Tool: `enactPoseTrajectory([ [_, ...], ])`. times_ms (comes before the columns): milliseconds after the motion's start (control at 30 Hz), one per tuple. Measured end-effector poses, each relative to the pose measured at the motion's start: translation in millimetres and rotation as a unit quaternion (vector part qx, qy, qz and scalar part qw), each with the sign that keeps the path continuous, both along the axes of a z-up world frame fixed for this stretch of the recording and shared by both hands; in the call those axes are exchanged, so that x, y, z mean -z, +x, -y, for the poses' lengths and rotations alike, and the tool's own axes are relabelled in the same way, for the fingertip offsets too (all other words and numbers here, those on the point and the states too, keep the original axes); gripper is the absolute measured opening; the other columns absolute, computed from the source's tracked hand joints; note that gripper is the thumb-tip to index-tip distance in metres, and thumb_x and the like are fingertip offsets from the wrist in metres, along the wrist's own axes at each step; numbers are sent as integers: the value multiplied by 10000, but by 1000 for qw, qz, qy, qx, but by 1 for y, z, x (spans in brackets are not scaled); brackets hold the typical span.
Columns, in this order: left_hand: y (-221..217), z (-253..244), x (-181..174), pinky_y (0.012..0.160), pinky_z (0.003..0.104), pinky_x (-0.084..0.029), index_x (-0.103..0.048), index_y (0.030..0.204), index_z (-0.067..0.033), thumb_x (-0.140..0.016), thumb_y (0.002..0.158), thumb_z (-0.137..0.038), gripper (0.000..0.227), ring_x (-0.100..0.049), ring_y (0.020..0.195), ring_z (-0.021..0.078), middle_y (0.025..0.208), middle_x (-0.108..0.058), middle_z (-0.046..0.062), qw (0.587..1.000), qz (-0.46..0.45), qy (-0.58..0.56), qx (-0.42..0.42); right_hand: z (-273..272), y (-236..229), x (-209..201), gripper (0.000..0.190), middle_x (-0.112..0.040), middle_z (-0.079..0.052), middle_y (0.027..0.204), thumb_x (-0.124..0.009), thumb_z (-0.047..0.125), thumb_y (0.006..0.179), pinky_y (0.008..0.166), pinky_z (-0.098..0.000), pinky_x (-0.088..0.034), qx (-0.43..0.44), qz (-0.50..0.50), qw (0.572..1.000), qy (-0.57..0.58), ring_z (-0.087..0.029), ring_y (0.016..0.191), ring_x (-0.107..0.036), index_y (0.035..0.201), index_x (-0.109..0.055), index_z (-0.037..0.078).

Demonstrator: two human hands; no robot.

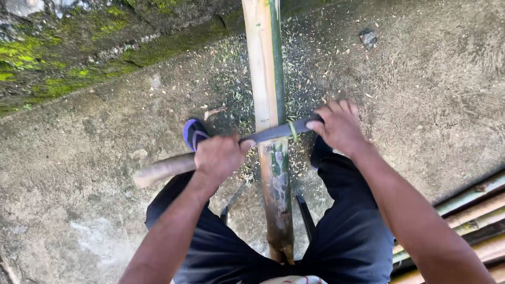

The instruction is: Using a bolo knife to scrape and strip the outer layer of a bamboo pole.

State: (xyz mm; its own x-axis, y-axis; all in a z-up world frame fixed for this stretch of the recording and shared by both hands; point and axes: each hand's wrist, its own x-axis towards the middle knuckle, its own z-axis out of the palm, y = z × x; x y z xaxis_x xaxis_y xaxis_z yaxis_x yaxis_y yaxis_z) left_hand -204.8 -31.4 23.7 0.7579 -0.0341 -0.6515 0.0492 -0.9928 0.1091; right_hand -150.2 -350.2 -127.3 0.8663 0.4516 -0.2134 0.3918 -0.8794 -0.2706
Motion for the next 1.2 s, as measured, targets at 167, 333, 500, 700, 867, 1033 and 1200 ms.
enactPoseTrajectory([
  [167,16,0,-1,739,485,-590,-688,1089,-158,-333,1025,-618,585,-730,816,254,864,-726,118,998,-37,-11,-41,-11,29,-27,611,-616,-158,1309,-450,680,1043,1128,-507,-268,-47,139,989,19,-355,1293,-467,1180,-717,148],
  [333,-3,5,-19,708,465,-618,-686,1100,-131,-317,1047,-639,631,-748,801,229,865,-695,108,997,-78,20,-19,-17,-6,-34,519,-634,-161,1149,-583,624,954,1102,-551,-216,33,-76,997,3,-360,1217,-457,1118,-750,160],
  [500,1,-7,15,714,475,-600,-691,1101,-133,-309,1029,-618,622,-739,822,272,837,-677,94,1000,5,-1,0,-22,-1,-46,496,-656,-121,1151,-575,622,940,1133,-500,-282,69,-74,995,11,-324,1191,-484,1135,-754,202],
  [700,4,-6,-7,739,483,-601,-650,1184,-129,-263,1032,-635,656,-746,871,273,871,-678,122,998,-70,-3,-5,-22,-11,-47,484,-642,-135,1117,-568,625,933,1055,-535,-298,16,3,1000,-3,-370,1152,-479,1104,-767,220],
  [867,-4,-12,21,835,494,-515,-709,1120,-187,-316,990,-645,618,-689,877,246,865,-666,68,998,51,-32,-24,-8,-16,-28,487,-621,-88,1131,-498,653,921,1027,-487,-299,6,26,998,-48,-307,1159,-455,1038,-731,241],
  [1033,-14,-14,20,674,414,-589,-684,1163,-153,-310,1035,-637,625,-702,759,205,794,-646,67,997,-64,-43,2,-16,-17,-49,510,-621,-211,1170,-623,588,948,1017,-546,-300,7,-50,997,-57,-380,1144,-477,1143,-746,133],
  [1200,-22,-20,17,726,449,-586,-684,1196,-185,-403,1036,-567,501,-720,828,252,885,-703,89,996,5,-79,-41,-14,-20,-45,436,-664,-102,1156,-617,523,949,1109,-454,-395,94,-143,982,-86,-304,1177,-562,1070,-740,122],
])
